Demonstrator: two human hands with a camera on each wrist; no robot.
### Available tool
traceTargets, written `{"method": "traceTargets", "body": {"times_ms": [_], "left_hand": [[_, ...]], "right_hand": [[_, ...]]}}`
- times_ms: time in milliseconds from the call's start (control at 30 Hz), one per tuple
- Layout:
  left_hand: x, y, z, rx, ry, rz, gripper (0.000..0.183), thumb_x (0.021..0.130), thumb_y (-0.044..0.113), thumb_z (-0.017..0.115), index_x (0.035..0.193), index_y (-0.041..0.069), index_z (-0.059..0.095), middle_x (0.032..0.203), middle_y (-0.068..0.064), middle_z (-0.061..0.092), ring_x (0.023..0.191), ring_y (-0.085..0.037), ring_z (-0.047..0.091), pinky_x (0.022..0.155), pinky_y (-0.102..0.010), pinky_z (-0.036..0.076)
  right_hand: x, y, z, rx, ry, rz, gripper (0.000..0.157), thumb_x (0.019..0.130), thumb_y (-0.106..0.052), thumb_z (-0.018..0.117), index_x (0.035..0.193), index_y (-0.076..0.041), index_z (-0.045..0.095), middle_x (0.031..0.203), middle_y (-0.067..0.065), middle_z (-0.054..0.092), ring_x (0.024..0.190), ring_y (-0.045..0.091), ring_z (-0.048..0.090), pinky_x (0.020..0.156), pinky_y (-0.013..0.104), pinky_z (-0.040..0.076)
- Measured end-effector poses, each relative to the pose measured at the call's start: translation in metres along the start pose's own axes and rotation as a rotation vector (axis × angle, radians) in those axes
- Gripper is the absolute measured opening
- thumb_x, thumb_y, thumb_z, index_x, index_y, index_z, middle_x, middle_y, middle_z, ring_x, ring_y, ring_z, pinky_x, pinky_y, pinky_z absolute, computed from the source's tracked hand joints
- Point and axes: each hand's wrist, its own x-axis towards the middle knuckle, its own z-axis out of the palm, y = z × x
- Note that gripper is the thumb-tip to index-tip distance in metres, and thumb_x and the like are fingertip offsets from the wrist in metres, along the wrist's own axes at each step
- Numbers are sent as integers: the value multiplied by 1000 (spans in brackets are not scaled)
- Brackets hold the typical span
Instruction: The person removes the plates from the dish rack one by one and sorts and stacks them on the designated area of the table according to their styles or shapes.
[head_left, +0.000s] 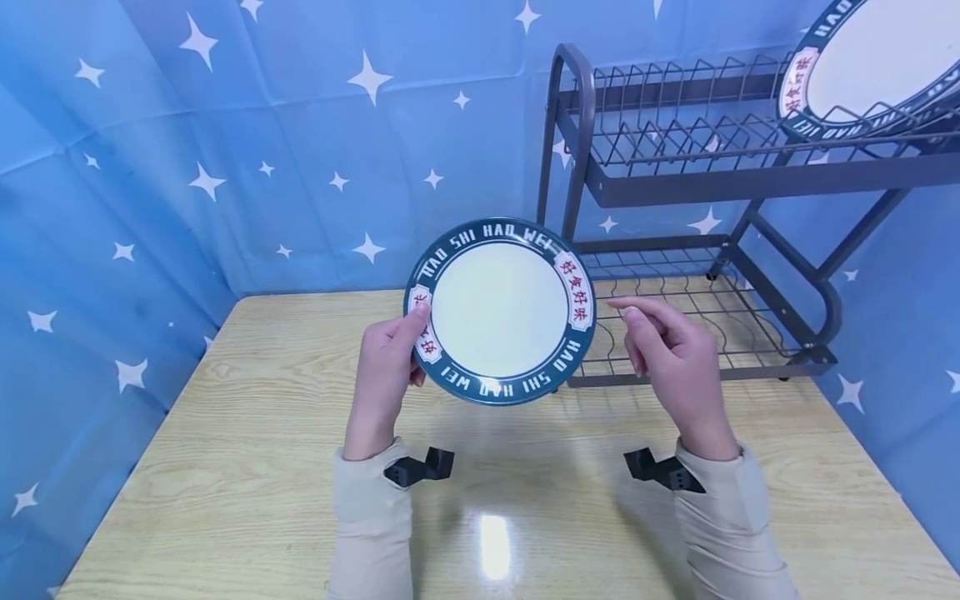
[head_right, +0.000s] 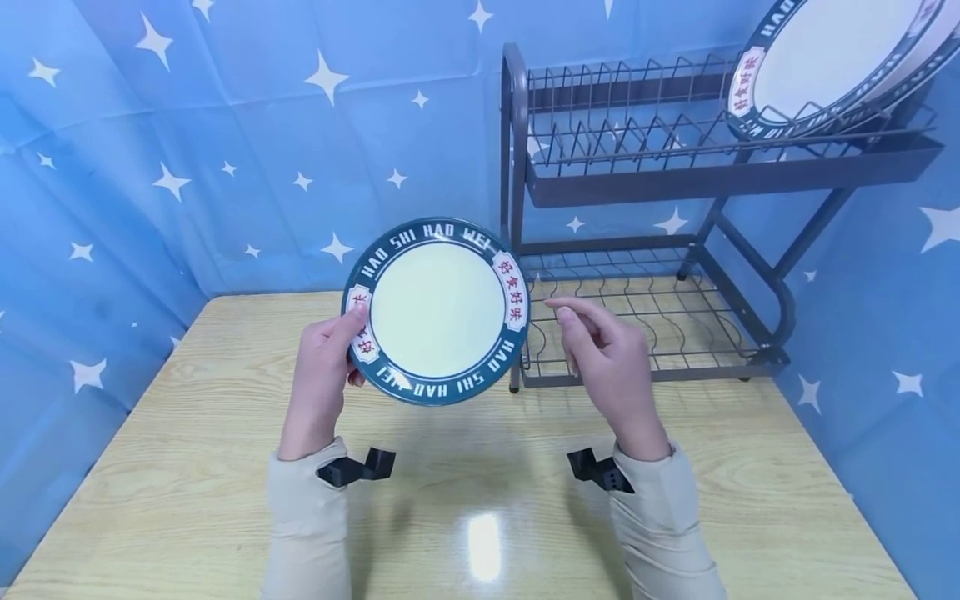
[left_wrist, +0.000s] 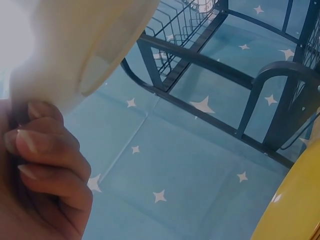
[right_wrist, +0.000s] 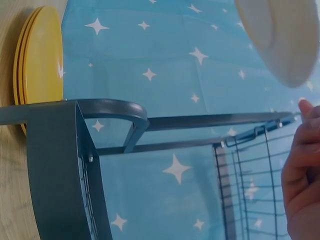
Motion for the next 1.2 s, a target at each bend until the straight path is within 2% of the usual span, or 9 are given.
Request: {"method": "traceTargets", "body": {"times_ms": [233, 500, 733, 833, 1000, 1200], "left_hand": [[1, -2, -8, -31, 94, -27, 47, 88, 48, 48, 82, 5, 66, 64, -11, 59, 40, -22, 42, 38, -24, 35], [2, -6, -13, -106, 169, -24, 47, 88, 47, 48, 84, 4, 66, 62, -11, 57, 39, -19, 38, 37, -23, 33], [4, -8, -17, -164, 210, -40, 46, 88, 46, 49, 87, 3, 66, 62, -10, 56, 40, -18, 38, 37, -23, 32], [6, -10, -18, -187, 227, -48, 45, 88, 45, 49, 85, 3, 65, 56, -8, 50, 40, -18, 37, 37, -23, 31], [7, -13, -21, -242, 247, -64, 43, 89, 42, 49, 86, 2, 63, 50, -4, 39, 41, -17, 37, 37, -22, 31], [7, -17, -22, -267, 260, -77, 42, 90, 42, 47, 93, 4, 64, 54, -4, 40, 44, -17, 38, 39, -21, 30]], "right_hand": [[2, 22, -6, 26, 44, -14, 22, 93, -14, 47, 106, -9, 64, 52, 3, 45, 43, 15, 41, 39, 25, 32], [3, 31, -20, 2, 141, -6, 23, 93, -18, 46, 105, -11, 65, 56, 5, 48, 46, 14, 43, 43, 22, 37], [4, 33, -32, -29, 236, 23, 25, 94, -19, 45, 107, -9, 64, 61, 7, 52, 47, 15, 44, 43, 21, 38], [5, 33, -36, -48, 268, 44, 26, 94, -22, 44, 108, -11, 64, 62, 6, 53, 48, 15, 45, 43, 21, 38], [5, 35, -38, -50, 294, 50, 27, 94, -24, 44, 110, -12, 62, 64, 7, 55, 48, 15, 46, 43, 21, 39], [5, 37, -41, -37, 314, 84, 27, 94, -23, 45, 112, -11, 61, 70, 7, 57, 50, 14, 49, 45, 19, 41]]}}
